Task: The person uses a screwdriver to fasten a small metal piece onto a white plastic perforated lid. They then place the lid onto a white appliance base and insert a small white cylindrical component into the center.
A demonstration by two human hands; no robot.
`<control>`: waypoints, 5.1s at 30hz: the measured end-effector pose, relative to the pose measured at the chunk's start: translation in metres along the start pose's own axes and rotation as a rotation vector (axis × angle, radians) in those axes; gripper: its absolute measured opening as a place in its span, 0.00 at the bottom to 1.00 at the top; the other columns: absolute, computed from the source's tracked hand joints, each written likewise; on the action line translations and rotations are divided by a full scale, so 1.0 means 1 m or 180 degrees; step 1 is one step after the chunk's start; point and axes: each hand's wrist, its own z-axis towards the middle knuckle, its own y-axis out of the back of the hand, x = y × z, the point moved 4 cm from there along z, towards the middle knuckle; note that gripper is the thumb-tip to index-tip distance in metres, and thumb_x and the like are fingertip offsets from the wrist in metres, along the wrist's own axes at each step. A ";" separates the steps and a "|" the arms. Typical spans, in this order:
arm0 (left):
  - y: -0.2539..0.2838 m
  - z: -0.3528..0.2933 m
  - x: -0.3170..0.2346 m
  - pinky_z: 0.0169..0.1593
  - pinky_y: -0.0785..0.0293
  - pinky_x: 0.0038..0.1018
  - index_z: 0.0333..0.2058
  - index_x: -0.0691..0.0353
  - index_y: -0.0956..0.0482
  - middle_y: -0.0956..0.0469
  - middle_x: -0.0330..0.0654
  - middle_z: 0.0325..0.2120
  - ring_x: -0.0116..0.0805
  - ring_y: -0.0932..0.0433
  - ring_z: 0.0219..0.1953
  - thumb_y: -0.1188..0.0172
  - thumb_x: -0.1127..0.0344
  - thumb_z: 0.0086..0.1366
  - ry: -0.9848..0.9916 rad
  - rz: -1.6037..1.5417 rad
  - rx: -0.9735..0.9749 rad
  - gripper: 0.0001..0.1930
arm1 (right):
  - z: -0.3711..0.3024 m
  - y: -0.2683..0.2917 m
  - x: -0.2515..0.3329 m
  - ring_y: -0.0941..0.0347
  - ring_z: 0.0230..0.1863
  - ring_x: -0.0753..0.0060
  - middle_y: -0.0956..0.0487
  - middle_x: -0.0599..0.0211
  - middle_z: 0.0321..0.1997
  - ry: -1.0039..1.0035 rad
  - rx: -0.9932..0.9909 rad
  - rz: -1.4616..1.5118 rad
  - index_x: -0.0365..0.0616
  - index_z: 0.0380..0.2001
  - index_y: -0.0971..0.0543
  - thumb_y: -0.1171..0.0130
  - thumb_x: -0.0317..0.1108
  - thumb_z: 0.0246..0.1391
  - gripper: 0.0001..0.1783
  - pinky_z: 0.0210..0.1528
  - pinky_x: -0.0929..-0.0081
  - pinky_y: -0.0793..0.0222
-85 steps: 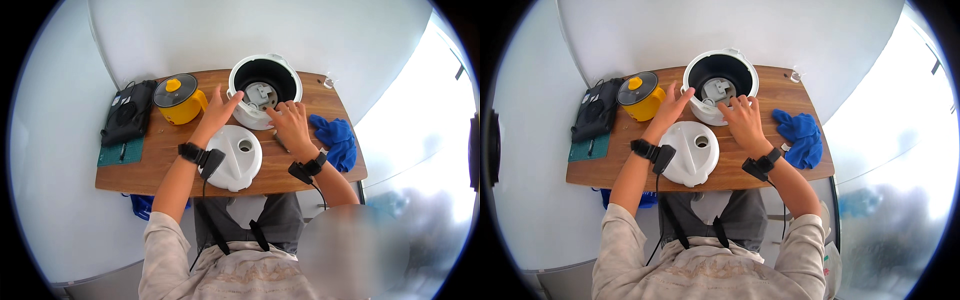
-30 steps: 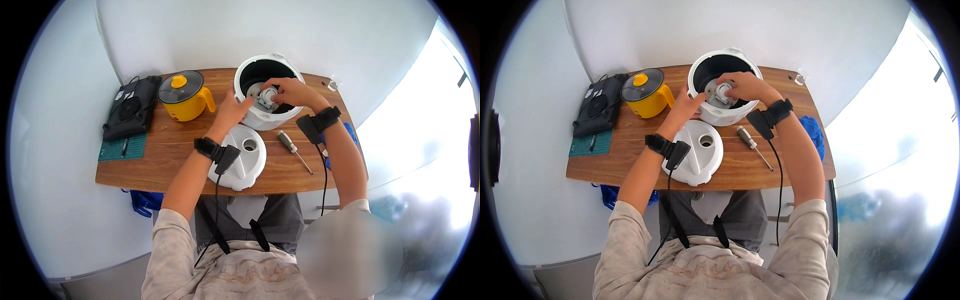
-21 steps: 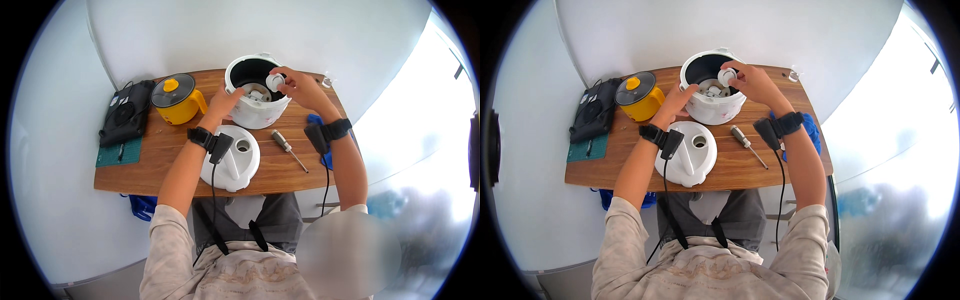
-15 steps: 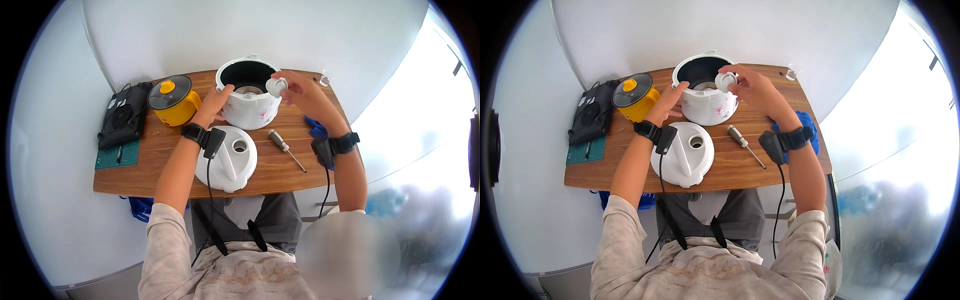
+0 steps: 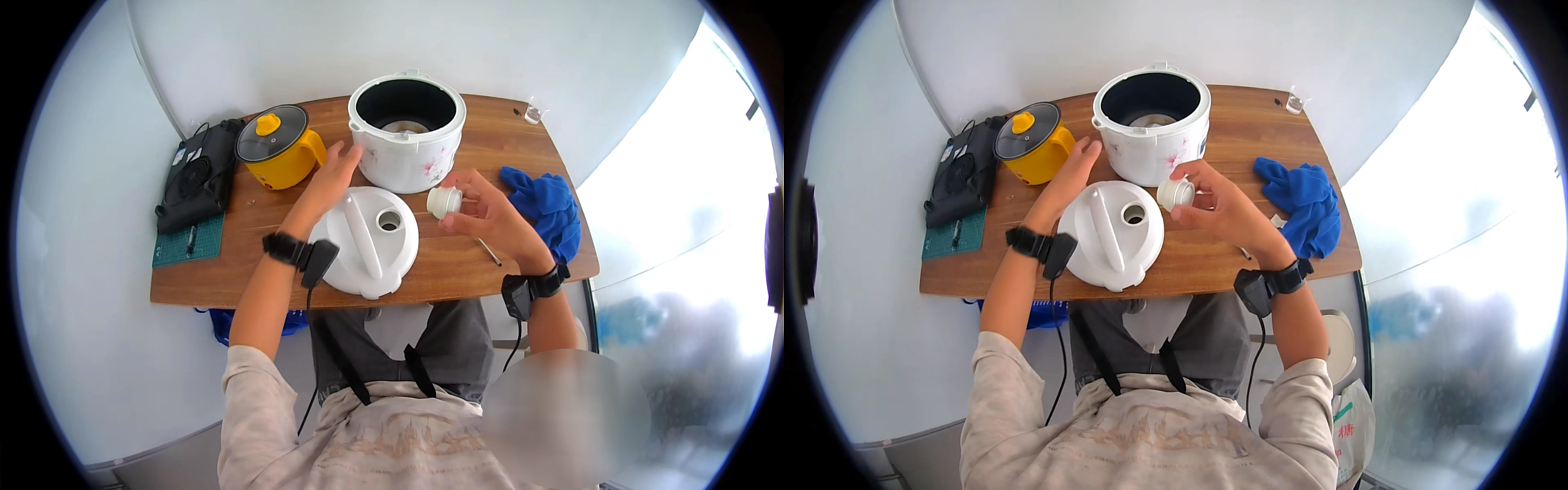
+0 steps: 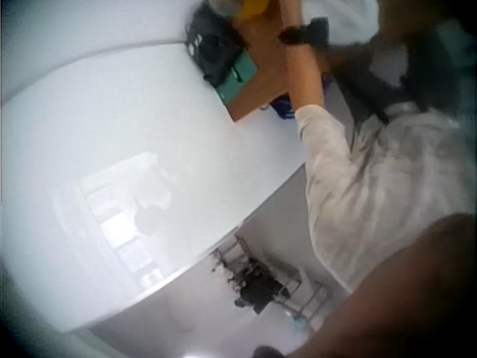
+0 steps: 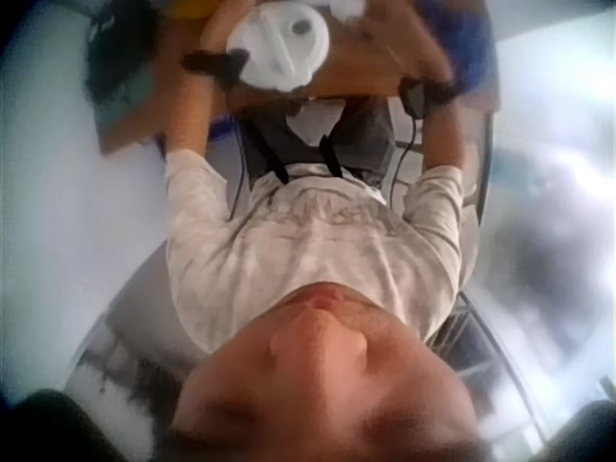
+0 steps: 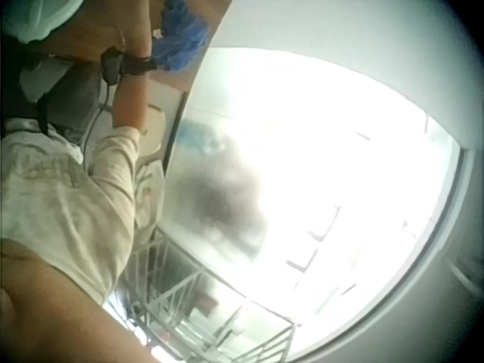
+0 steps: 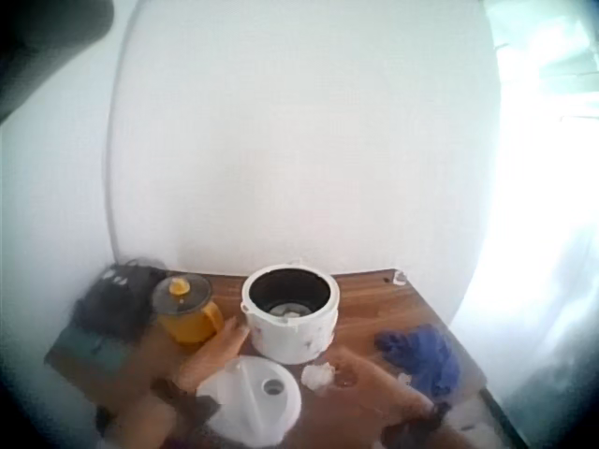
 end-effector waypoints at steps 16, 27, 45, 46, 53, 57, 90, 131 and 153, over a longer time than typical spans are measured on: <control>-0.023 -0.094 0.038 0.70 0.53 0.57 0.67 0.56 0.36 0.35 0.56 0.66 0.65 0.47 0.71 0.36 0.36 0.59 -0.0555 0.1972 0.0045 0.44 | 0.029 -0.025 -0.023 0.17 0.36 0.67 0.16 0.58 0.39 0.0027 -0.0156 -0.1825 0.38 0.51 0.22 0.33 0.28 0.50 0.23 0.43 0.72 0.23; -0.027 -0.096 0.052 0.70 0.57 0.63 0.68 0.53 0.37 0.38 0.55 0.67 0.62 0.49 0.72 0.41 0.31 0.60 -0.0714 0.1999 -0.0124 0.45 | 0.082 -0.051 -0.038 0.20 0.38 0.58 0.16 0.52 0.38 0.0292 0.0444 -0.3037 0.42 0.49 0.19 0.34 0.29 0.47 0.22 0.43 0.66 0.26; -0.034 -0.100 0.062 0.71 0.60 0.62 0.69 0.53 0.39 0.39 0.57 0.67 0.62 0.51 0.73 0.44 0.31 0.63 -0.0839 0.2053 -0.0356 0.44 | 0.091 -0.058 -0.041 0.20 0.38 0.52 0.17 0.47 0.38 0.0321 0.0728 -0.3498 0.39 0.47 0.17 0.34 0.27 0.44 0.22 0.46 0.65 0.25; -0.035 -0.100 0.062 0.71 0.60 0.62 0.69 0.53 0.39 0.39 0.57 0.67 0.62 0.51 0.73 0.45 0.31 0.63 -0.0859 0.2049 -0.0363 0.44 | 0.091 -0.058 -0.041 0.19 0.38 0.52 0.17 0.47 0.38 0.0309 0.0740 -0.3511 0.39 0.47 0.17 0.33 0.27 0.44 0.22 0.46 0.65 0.25; -0.036 -0.103 0.061 0.71 0.57 0.60 0.69 0.53 0.39 0.37 0.56 0.67 0.61 0.48 0.72 0.45 0.35 0.66 -0.0981 0.2266 -0.0529 0.41 | 0.095 -0.064 -0.027 0.19 0.42 0.48 0.16 0.46 0.40 0.0157 0.1011 -0.3508 0.38 0.46 0.17 0.31 0.23 0.44 0.21 0.48 0.63 0.24; -0.037 -0.103 0.063 0.71 0.58 0.60 0.69 0.53 0.40 0.37 0.56 0.67 0.62 0.48 0.72 0.45 0.35 0.66 -0.1042 0.2252 -0.0552 0.41 | 0.096 -0.064 -0.025 0.19 0.43 0.47 0.17 0.44 0.41 0.0262 0.1169 -0.3542 0.37 0.47 0.17 0.31 0.24 0.46 0.21 0.49 0.63 0.25; -0.036 -0.105 0.064 0.70 0.57 0.62 0.69 0.53 0.40 0.38 0.56 0.67 0.62 0.50 0.72 0.46 0.34 0.65 -0.1039 0.2152 -0.0555 0.41 | 0.098 -0.078 -0.034 0.20 0.44 0.44 0.17 0.44 0.39 0.0184 0.1424 -0.4204 0.39 0.51 0.19 0.30 0.27 0.47 0.24 0.50 0.57 0.26; -0.028 -0.104 0.054 0.70 0.54 0.60 0.66 0.55 0.35 0.35 0.57 0.64 0.61 0.46 0.70 0.38 0.37 0.61 -0.1092 0.1995 -0.0612 0.41 | 0.056 -0.053 -0.014 0.17 0.31 0.70 0.15 0.59 0.30 -0.0006 0.0068 -0.2331 0.36 0.41 0.18 0.25 0.45 0.50 0.23 0.39 0.76 0.22; -0.025 -0.124 -0.015 0.52 0.18 0.31 0.55 0.66 0.25 0.19 0.49 0.48 0.40 0.18 0.50 0.28 0.64 0.58 -0.0937 -0.0583 0.0381 0.27 | 0.041 -0.059 -0.035 0.24 0.31 0.81 0.18 0.66 0.32 -0.0565 0.0276 -0.0410 0.33 0.44 0.22 0.35 0.37 0.62 0.17 0.35 0.82 0.27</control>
